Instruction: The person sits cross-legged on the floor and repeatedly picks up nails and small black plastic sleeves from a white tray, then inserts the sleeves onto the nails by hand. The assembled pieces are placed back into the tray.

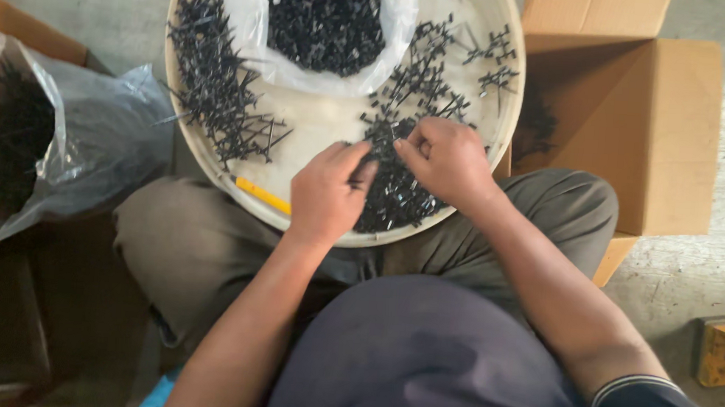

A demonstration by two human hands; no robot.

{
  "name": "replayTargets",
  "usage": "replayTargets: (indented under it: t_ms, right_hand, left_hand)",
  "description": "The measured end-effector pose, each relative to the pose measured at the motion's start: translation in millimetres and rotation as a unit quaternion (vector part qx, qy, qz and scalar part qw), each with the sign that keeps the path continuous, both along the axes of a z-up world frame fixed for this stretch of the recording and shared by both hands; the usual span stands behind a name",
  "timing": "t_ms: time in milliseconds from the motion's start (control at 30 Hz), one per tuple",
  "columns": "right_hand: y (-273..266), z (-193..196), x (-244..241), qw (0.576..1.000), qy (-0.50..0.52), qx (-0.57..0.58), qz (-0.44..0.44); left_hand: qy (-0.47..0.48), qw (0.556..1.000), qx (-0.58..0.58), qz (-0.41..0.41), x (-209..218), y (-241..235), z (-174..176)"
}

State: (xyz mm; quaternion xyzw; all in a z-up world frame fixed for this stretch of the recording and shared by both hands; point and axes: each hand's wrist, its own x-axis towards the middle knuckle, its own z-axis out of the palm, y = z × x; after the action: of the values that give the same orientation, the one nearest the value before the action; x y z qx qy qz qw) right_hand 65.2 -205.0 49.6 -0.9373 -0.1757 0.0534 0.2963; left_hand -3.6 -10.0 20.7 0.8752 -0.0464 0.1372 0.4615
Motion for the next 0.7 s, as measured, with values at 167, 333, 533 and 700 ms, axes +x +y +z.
replayTargets:
  t_ms: [167, 333, 533, 700]
  right_hand:
    - [7.4, 20.2, -21.1, 0.995, 0.036, 0.010, 0.092]
    - [3.3, 9.0, -16.2, 0.977, 0.096, 0.162, 0.101]
    - [-9.7, -17.6, -13.3, 0.864, 0.301, 0.392, -0.096]
    - [-13.9, -35.5, -20.6, 0.895, 0.256, 0.365, 0.018]
  left_hand:
    - [0.025, 0.994, 0.076, -0.073, -3.4, 0.0, 7.3]
    - [0.061, 0.992, 0.069, -0.088, -3.1, 2.2, 6.7]
    - [0.102, 0.969, -0.220, -0.041, 0.9, 2.4, 4.7]
    - [0.081, 0.967, -0.226, -0.083, 0.0, 1.3, 5.1]
